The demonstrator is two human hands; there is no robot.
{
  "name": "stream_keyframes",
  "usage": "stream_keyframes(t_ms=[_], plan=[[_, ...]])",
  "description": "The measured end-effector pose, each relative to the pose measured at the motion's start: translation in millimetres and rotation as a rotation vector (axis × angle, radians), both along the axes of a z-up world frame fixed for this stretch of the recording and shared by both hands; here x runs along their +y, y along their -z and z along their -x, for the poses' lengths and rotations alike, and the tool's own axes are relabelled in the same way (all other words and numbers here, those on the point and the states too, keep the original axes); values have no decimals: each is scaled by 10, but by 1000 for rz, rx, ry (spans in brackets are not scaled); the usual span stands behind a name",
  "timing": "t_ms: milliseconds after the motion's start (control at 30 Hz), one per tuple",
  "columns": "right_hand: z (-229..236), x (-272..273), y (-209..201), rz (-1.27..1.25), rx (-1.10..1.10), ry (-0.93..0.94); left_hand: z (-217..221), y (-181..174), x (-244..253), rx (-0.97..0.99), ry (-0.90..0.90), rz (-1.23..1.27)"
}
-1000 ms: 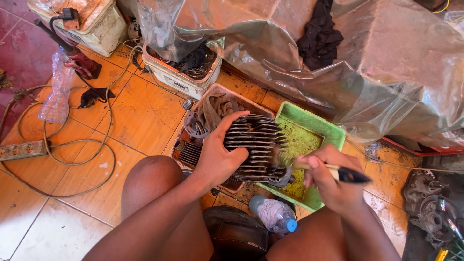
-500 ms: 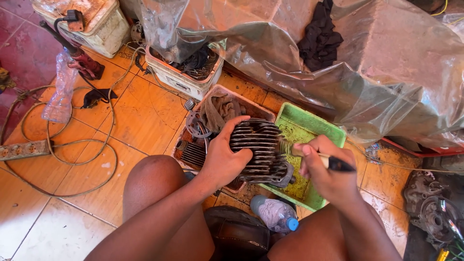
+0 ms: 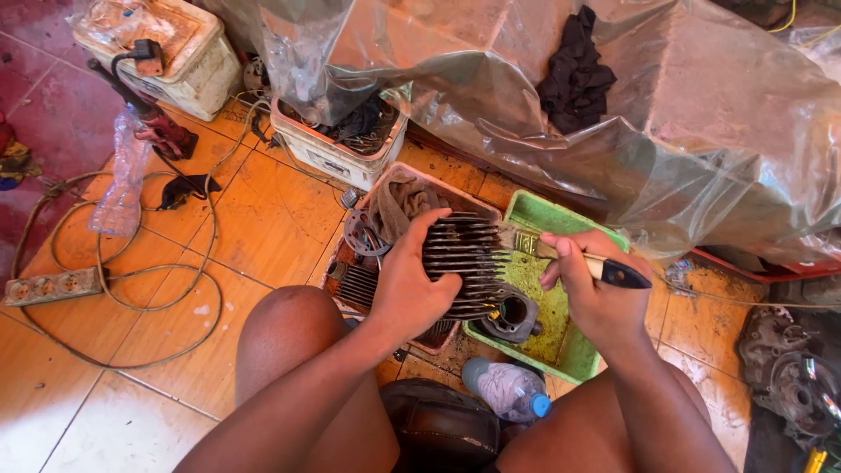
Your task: The person sits on the floor and cleans a metal engine cylinder head. They wipe the part with a cloth, pour liquid from a plastic bottle onto it, and then scrub the fins and surfaces with a brush. The person rotates the part to clean different sides and places it into a green tray.
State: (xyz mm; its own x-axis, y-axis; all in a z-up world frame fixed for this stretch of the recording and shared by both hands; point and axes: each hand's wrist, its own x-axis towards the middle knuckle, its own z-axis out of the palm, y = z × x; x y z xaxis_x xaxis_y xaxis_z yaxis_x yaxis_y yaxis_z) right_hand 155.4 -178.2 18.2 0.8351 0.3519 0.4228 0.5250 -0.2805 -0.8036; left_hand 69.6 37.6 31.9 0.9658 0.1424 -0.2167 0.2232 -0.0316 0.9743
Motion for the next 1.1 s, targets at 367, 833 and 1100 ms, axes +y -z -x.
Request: stream_keyframes(t_ms=[367, 833, 1100], plan=[[-174, -101, 169, -309, 347, -204, 19, 348, 109, 98, 69, -73], [-92, -90, -132, 189, 6, -443, -19, 523, -16, 87, 216, -346], [-102, -303, -134, 191, 65, -329, -5, 647, -128, 59, 217, -319]])
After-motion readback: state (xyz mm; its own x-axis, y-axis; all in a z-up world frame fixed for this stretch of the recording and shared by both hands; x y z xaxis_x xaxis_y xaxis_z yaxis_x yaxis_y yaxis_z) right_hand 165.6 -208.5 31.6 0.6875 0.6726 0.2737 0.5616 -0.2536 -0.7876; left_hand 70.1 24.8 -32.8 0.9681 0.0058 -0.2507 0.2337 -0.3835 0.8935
